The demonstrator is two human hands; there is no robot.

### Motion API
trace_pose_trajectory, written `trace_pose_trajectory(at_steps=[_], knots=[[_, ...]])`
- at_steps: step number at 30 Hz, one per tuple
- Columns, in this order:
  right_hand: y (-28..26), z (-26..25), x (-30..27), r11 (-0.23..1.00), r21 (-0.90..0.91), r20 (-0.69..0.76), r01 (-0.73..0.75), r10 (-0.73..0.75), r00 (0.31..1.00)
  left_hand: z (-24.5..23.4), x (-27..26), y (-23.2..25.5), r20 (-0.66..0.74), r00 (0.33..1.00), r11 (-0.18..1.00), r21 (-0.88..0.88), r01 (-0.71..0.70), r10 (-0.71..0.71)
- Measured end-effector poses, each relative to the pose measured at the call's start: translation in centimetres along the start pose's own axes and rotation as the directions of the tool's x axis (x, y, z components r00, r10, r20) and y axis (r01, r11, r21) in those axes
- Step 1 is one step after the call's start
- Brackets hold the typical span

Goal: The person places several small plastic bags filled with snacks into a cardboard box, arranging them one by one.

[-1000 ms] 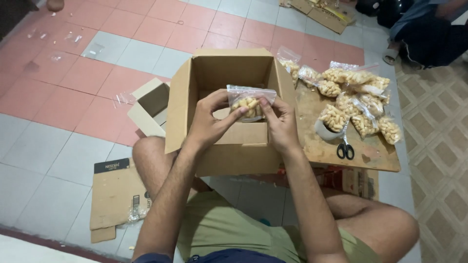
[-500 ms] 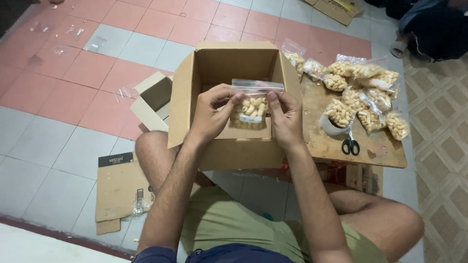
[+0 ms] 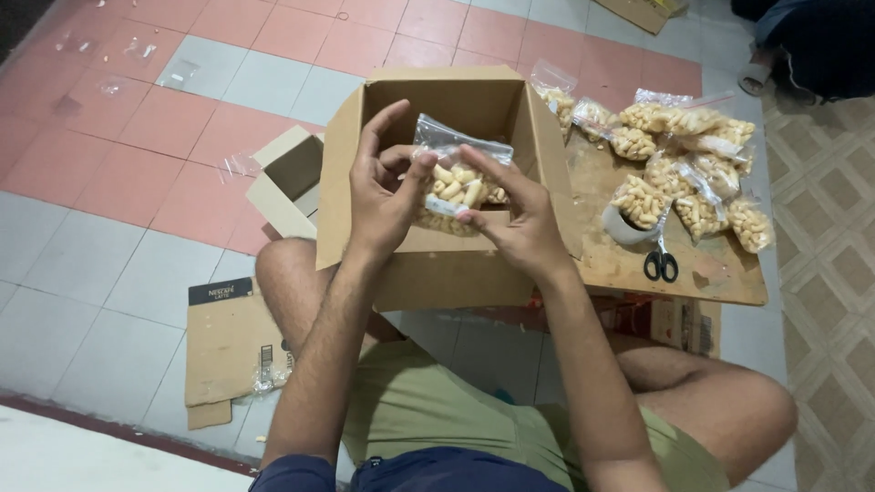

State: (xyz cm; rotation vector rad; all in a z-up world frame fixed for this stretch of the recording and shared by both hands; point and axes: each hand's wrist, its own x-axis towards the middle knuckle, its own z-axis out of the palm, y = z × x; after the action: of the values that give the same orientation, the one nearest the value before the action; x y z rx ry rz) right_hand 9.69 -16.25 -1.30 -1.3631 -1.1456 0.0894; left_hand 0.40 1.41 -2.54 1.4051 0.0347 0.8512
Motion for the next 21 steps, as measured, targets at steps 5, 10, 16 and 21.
trace_pose_trajectory(at_steps=[5,10,16,21], knots=[[-1.1,0.2,-0.1,0.994,0.11,-0.044,-0.019,0.024,0.999,0.9,-0.4,1.3,0.141,0.99,0.986,-0.161,0.031,-0.008],[-0.9,0.0,0.2,0.995,0.097,-0.012,0.009,-0.008,1.0,1.1,-0.5,1.9,0.157,0.987,0.981,-0.193,0.009,0.021],[-2.6,0.4,0.3,0.99,-0.103,-0.002,-0.097,0.097,0.995,0.6,-0.9,3.1,0.208,0.977,0.991,-0.134,-0.018,0.046],[-2.6,0.1,0.7,0.993,-0.054,0.034,-0.101,0.103,0.994,0.6,-0.9,3.0,0.207,0.97,0.989,0.051,-0.141,0.128]])
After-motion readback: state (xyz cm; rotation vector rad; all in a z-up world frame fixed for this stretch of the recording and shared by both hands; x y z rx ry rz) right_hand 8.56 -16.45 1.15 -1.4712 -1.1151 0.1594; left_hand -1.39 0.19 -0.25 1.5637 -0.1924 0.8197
